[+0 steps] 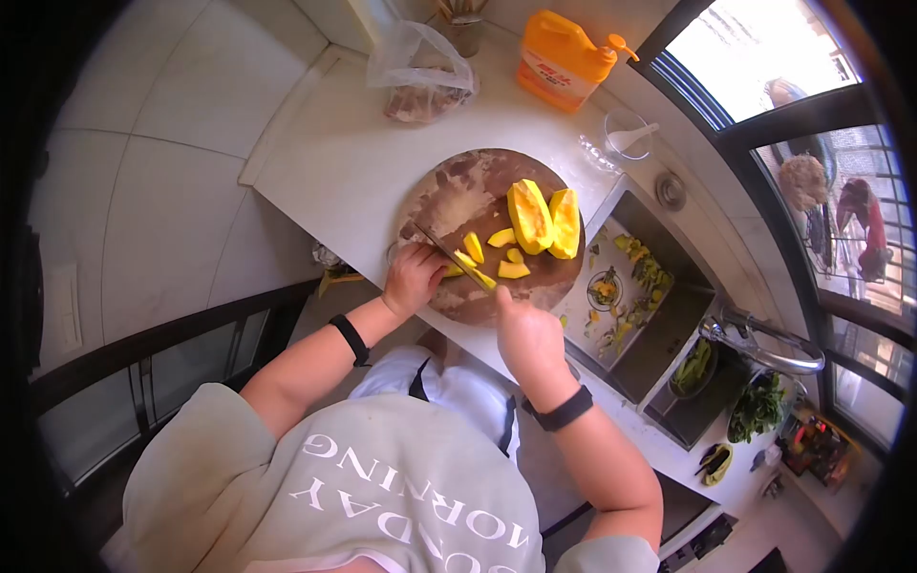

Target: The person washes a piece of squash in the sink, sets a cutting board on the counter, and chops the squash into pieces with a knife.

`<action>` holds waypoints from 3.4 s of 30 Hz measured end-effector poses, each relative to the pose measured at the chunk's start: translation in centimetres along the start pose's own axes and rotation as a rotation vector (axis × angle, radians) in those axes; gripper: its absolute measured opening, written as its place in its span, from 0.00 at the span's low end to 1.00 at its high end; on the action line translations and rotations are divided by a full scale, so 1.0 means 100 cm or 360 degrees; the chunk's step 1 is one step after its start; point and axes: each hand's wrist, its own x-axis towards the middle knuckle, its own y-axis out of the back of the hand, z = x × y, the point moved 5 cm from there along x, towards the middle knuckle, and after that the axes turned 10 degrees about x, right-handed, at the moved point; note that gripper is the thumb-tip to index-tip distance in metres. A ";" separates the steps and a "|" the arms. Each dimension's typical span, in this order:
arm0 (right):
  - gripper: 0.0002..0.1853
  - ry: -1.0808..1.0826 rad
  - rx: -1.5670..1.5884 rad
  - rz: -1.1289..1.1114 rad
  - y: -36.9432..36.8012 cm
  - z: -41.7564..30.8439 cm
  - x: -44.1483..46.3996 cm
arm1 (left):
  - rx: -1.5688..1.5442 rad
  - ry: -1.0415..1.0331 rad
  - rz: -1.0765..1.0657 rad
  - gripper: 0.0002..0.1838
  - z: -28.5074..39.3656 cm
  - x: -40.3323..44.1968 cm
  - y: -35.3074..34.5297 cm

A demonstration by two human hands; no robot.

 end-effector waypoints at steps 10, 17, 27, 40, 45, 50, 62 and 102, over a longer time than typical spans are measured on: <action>0.06 -0.0150 -0.0015 0.0000 -0.069 0.019 0.023 | 0.0023 -0.0005 -0.0154 0.14 -0.002 0.000 -0.004; 0.14 -0.0370 0.0466 0.0138 -0.048 0.051 0.034 | 0.0050 0.0009 -0.0079 0.15 0.003 0.011 0.012; 0.13 -0.0443 0.0366 0.0173 -0.004 0.036 0.029 | 0.0082 -0.0039 -0.0395 0.20 -0.011 0.019 0.002; 0.12 -0.0313 0.0224 0.0056 -0.023 0.007 0.017 | 0.0305 -0.0478 0.0018 0.18 -0.025 -0.027 -0.021; 0.11 -0.0080 0.0094 -0.0029 -0.016 -0.016 0.014 | 0.0126 -0.0384 0.0007 0.17 -0.019 -0.028 -0.011; 0.11 0.0119 0.0010 0.0000 -0.010 -0.017 0.021 | 0.0044 -0.0301 -0.0038 0.16 -0.023 -0.033 -0.017; 0.08 0.0007 -0.0154 -0.0114 -0.036 -0.024 0.024 | -0.0031 -0.0259 0.0034 0.18 -0.026 -0.029 -0.013; 0.15 -0.0420 0.0989 0.0241 -0.003 0.013 0.017 | 0.0153 -0.0742 -0.0348 0.34 -0.054 0.039 0.059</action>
